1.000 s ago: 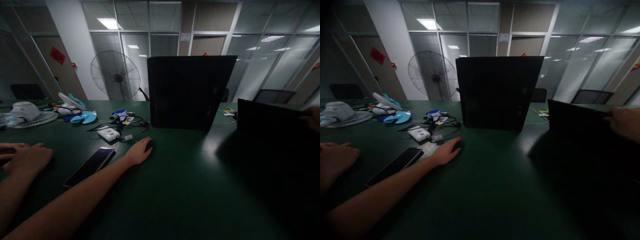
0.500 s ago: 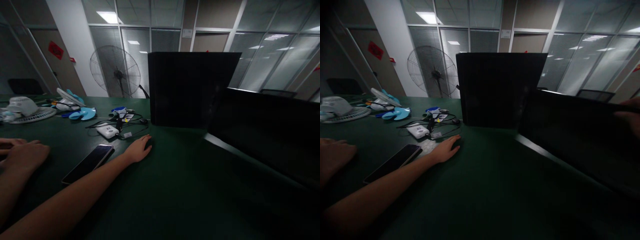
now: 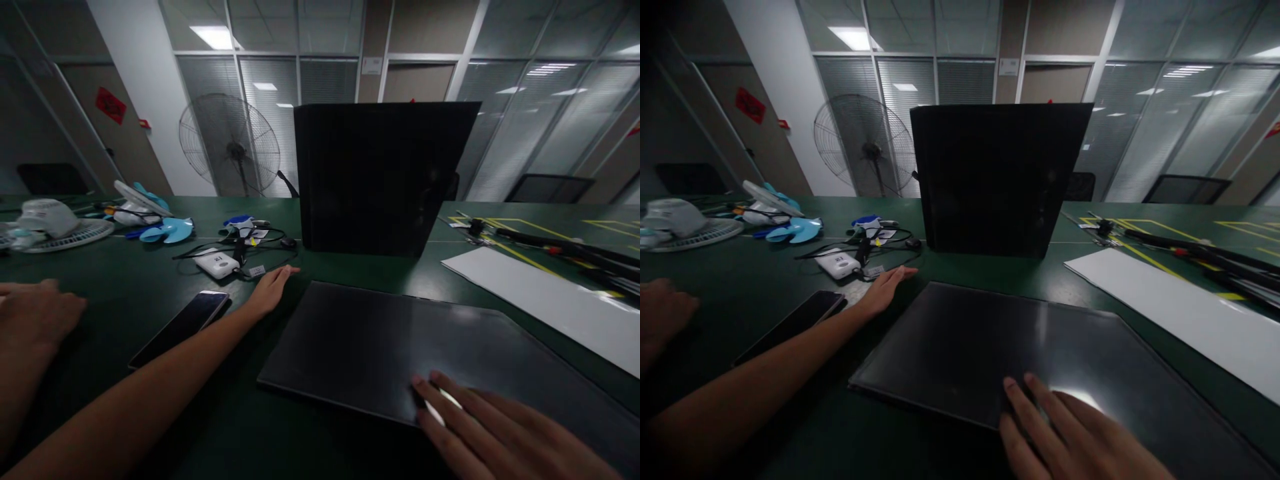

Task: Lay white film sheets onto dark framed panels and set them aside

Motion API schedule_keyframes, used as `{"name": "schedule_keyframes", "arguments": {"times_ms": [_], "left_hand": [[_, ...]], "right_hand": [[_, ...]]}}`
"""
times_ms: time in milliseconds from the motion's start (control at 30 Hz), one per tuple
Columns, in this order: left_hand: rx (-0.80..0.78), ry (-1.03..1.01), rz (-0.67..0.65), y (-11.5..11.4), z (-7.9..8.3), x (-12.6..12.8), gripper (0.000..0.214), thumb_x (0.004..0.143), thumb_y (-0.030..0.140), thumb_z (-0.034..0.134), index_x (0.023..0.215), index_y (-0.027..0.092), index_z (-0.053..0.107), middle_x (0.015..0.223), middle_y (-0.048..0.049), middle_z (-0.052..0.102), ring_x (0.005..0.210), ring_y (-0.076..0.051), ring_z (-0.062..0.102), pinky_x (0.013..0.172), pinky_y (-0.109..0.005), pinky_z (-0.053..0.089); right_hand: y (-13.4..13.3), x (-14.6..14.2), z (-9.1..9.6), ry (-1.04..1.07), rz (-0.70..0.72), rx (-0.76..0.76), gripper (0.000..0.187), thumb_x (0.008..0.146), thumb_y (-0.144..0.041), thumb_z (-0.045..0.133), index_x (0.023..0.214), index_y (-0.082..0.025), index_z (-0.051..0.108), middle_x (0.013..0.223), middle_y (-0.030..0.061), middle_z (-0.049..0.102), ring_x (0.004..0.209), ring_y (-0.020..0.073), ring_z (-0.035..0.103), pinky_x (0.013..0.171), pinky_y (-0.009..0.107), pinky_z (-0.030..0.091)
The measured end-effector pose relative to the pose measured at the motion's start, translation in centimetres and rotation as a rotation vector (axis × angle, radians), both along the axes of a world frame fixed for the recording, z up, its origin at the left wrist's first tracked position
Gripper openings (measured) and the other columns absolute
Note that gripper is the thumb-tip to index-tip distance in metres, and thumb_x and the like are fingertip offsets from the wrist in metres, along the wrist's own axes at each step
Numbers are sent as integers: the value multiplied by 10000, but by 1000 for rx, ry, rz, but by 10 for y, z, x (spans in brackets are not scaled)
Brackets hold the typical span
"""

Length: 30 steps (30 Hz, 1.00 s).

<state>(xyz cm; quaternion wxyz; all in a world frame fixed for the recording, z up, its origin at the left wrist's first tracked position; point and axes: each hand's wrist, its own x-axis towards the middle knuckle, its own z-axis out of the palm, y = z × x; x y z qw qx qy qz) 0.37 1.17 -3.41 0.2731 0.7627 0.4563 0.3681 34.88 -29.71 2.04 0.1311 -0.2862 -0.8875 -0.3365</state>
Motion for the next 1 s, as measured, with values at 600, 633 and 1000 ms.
{"name": "schedule_keyframes", "arguments": {"times_ms": [600, 633, 1000], "left_hand": [[203, 629, -184, -26, 15, 18, 519, 982, 376, 476, 1450, 202, 622, 1620, -70, 464, 1528, -273, 407, 1270, -491, 331], [206, 642, -177, -26, 16, 19, 519, 983, 376, 470, 1446, 203, 626, 1619, -69, 467, 1524, -276, 413, 1267, -493, 338], [178, 710, -49, -25, 24, 19, 497, 987, 359, 452, 1414, 216, 663, 1583, -60, 526, 1502, -294, 449, 1241, -479, 380]], "right_hand": [[201, 259, -55, 418, -707, 9, 661, 1007, -665, 401, 856, -99, 706, 692, 98, 612, 558, 144, 496, 683, 338, 487], [199, 266, -59, 414, -708, 2, 654, 1008, -667, 406, 846, -112, 710, 643, 73, 590, 499, 120, 438, 635, 304, 458], [185, 258, -53, 356, -667, 165, 623, 1060, -584, 325, 762, -147, 655, 486, 24, 468, 359, 61, 179, 510, 262, 279]]}}
